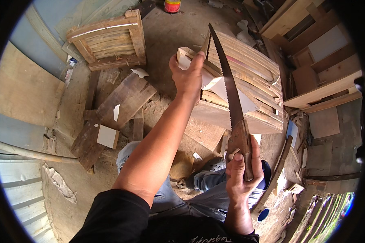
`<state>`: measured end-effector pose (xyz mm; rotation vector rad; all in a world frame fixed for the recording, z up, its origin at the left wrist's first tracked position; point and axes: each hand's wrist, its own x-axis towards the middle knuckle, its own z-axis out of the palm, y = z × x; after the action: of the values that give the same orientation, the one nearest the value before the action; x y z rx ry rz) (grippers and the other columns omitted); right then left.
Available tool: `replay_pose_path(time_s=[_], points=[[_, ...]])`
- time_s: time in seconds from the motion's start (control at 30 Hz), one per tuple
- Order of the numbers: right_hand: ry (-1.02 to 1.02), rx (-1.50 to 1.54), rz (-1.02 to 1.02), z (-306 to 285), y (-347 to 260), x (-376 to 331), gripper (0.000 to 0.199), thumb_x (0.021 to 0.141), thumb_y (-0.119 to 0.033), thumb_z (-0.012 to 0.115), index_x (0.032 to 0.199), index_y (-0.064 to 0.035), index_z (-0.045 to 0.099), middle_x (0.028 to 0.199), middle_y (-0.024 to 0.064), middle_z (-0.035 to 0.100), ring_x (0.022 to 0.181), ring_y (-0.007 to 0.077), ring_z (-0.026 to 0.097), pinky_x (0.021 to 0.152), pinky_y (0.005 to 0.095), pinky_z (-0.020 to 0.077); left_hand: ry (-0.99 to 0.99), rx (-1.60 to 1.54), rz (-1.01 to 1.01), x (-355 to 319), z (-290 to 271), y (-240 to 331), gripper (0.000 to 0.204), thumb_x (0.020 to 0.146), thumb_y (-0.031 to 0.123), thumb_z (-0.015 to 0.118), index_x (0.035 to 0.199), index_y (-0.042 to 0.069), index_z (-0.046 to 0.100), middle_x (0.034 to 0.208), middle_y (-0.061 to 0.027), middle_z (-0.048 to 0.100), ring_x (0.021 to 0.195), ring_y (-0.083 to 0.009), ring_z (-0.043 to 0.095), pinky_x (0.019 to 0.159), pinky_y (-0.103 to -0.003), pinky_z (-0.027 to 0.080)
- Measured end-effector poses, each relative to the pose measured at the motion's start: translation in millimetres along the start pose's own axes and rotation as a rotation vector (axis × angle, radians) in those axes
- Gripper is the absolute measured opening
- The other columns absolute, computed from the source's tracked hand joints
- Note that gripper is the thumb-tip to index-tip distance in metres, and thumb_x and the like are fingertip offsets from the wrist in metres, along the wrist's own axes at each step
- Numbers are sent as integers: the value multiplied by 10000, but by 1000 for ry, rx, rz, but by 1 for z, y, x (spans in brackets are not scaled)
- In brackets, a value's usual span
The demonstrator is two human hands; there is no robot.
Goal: The person uses a hand saw to cut a small rectangular piece of wood on a wooden workbench. After cutting, they inspect the cut piece and place it aside. The person then picks up another piece of wood and prepares to cut it.
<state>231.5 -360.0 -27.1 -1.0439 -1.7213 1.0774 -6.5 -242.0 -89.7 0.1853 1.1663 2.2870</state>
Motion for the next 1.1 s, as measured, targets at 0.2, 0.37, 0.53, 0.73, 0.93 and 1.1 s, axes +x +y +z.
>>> replay_pose_path(time_s=[0.2, 0.37, 0.53, 0.73, 0.93, 1.1], points=[[-43, -9, 31, 2, -13, 3, 518, 978, -106, 610, 1419, 105, 438, 1197, 203, 678, 1093, 211, 640, 971, 310, 471, 15, -12, -20, 0, 0, 0, 975, 836, 282, 798, 1504, 17, 140, 1342, -175, 473, 1229, -269, 493, 1016, -418, 447], [-35, -31, -53, 11, -7, 9, 518, 993, -120, 608, 1451, 47, 433, 923, 72, 620, 741, 80, 513, 645, 223, 406, 19, -11, -37, 1, -1, 1, 975, 827, 265, 807, 1502, 28, 144, 1338, -172, 476, 1224, -268, 495, 1018, -415, 446], [-11, -58, -126, 18, 1, 15, 523, 997, -136, 613, 1466, 15, 436, 789, 8, 608, 554, 15, 453, 475, 177, 375, 57, -30, 1, -1, 1, 0, 919, 828, 237, 805, 1475, 14, 192, 1307, -168, 506, 1180, -244, 521, 1003, -386, 450], [-28, -13, 56, 7, -17, 3, 498, 980, -102, 599, 1409, 102, 452, 1182, 209, 680, 1086, 216, 644, 965, 311, 474, 133, -1, 38, -4, 6, 0, 843, 837, 205, 796, 1445, -26, 259, 1262, -178, 559, 1120, -217, 566, 972, -335, 463], [-20, 1, 53, 9, -14, 7, 488, 982, -114, 604, 1398, 100, 467, 1182, 191, 683, 1070, 199, 644, 940, 296, 483, 119, -1, 27, -6, 4, 1, 864, 843, 227, 794, 1460, -22, 242, 1271, -176, 554, 1127, -216, 563, 974, -335, 459], [26, 42, -23, 7, 0, 13, 506, 984, -137, 629, 1411, 82, 470, 1202, 186, 675, 1064, 201, 640, 921, 288, 494, 41, -25, -33, -6, 2, 5, 964, 837, 295, 800, 1492, 14, 150, 1316, -156, 489, 1214, -249, 490, 1033, -399, 415]])
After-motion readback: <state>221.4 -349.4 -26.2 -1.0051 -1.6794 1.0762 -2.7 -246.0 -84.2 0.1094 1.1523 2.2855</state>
